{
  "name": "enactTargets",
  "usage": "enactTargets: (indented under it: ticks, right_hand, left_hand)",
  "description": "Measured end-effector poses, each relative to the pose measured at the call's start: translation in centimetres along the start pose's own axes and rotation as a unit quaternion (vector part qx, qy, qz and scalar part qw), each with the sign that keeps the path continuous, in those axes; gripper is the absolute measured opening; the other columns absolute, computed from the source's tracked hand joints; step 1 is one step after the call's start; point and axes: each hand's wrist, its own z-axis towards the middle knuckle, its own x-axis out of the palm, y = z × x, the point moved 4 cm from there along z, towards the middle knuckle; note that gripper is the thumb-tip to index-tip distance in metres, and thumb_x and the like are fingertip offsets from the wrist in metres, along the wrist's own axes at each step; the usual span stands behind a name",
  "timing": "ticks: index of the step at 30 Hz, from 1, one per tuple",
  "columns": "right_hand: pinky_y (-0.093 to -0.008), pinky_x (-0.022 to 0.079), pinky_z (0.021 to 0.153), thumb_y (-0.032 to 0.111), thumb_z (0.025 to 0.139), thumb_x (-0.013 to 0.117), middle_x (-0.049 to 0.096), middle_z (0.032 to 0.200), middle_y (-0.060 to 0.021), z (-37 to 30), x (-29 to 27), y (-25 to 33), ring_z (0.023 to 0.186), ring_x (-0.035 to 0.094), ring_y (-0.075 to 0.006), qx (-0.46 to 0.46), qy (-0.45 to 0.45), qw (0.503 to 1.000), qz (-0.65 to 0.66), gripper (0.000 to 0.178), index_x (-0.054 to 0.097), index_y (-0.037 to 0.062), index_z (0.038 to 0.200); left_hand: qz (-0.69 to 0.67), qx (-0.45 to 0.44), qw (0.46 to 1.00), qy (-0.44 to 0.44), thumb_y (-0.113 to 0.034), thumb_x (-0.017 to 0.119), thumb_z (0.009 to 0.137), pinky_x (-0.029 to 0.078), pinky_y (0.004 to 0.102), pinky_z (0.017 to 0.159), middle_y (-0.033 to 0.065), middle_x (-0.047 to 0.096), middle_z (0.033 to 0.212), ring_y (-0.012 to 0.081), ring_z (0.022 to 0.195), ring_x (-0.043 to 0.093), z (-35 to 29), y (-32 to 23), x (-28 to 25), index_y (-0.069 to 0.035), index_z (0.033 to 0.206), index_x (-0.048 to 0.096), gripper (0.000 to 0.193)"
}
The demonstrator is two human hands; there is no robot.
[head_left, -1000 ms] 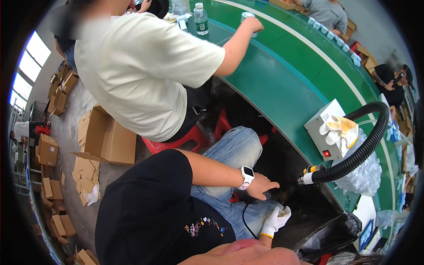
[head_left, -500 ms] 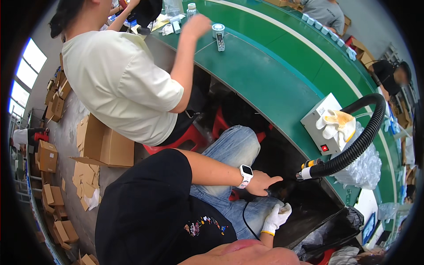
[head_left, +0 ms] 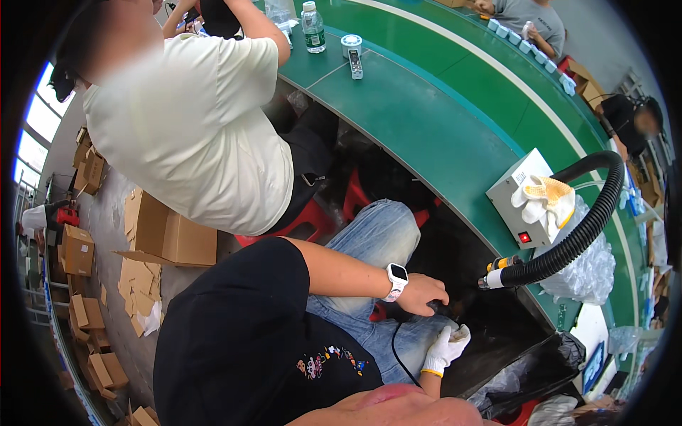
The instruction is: Manually assembling small white cylindrical electronic components and pins on an assembly line.
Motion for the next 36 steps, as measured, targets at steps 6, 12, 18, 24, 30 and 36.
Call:
enactTargets:
  ticks: [6,12,18,24,30,36]
  right_hand:
    - [-0.0276,0.050,0.082,0.003,0.086,0.071,0.059,0.110,-0.0073,0.2,-0.2,-1.0,0.088,0.057,-0.0133,0.040,0.004,0.999,0.015,0.050,0.051,-0.0025,0.132]
    - [-0.0245,0.048,0.074,0.003,0.086,0.070,0.057,0.103,-0.0035,0.1,0.2,-0.3,0.080,0.052,-0.0093,0.014,-0.004,1.000,0.007,0.049,0.051,-0.0021,0.131]
    - [-0.0248,0.048,0.075,0.005,0.086,0.071,0.058,0.104,-0.0045,-0.3,0.3,1.2,0.081,0.054,-0.0100,0.029,-0.003,1.000,0.009,0.050,0.051,-0.0020,0.131]
    - [-0.0260,0.048,0.075,0.006,0.086,0.072,0.059,0.103,-0.0045,-0.2,0.0,0.6,0.082,0.054,-0.0107,0.003,-0.010,1.000,-0.007,0.050,0.052,-0.0021,0.130]
    - [-0.0264,0.048,0.075,0.006,0.086,0.072,0.059,0.102,-0.0039,0.0,0.0,-0.1,0.081,0.054,-0.0107,0.017,-0.013,1.000,0.008,0.048,0.052,-0.0019,0.129]
    - [-0.0258,0.048,0.075,0.007,0.086,0.072,0.058,0.101,-0.0033,-0.2,-0.3,0.0,0.081,0.052,-0.0100,-0.003,-0.021,1.000,-0.008,0.047,0.053,-0.0018,0.128]
  left_hand:
    - [-0.078,-0.035,0.995,-0.055,-0.020,0.069,0.086,0.056,0.0419,0.082,0.0147,0.061,0.124,0.0304,0.091,0.069,0.5,-1.5,-2.2,-0.006,0.143,0.046,0.063]
    - [-0.169,-0.084,0.977,-0.097,-0.019,0.069,0.087,0.056,0.0384,0.077,0.0148,0.061,0.121,0.0237,0.079,0.069,0.4,-2.5,-3.8,-0.006,0.142,0.046,0.061]
    - [-0.135,-0.061,0.985,-0.089,-0.020,0.068,0.088,0.056,0.0387,0.076,0.0136,0.063,0.115,0.0249,0.077,0.069,0.6,-2.2,-2.1,-0.007,0.137,0.052,0.053]
    - [-0.101,0.028,0.994,0.017,-0.022,0.067,0.088,0.055,0.0416,0.074,0.0101,0.068,0.098,0.0290,0.079,0.069,0.8,-3.1,-0.3,-0.006,0.122,0.062,0.038]
    - [-0.070,-0.025,0.996,0.047,-0.023,0.068,0.087,0.054,0.0438,0.071,0.0073,0.071,0.085,0.0302,0.079,0.070,0.9,-2.2,0.1,-0.006,0.112,0.064,0.031]
    - [-0.127,-0.087,0.987,-0.045,-0.024,0.068,0.088,0.054,0.0431,0.069,0.0073,0.072,0.085,0.0284,0.078,0.070,0.7,-2.3,-2.5,-0.006,0.110,0.064,0.028]
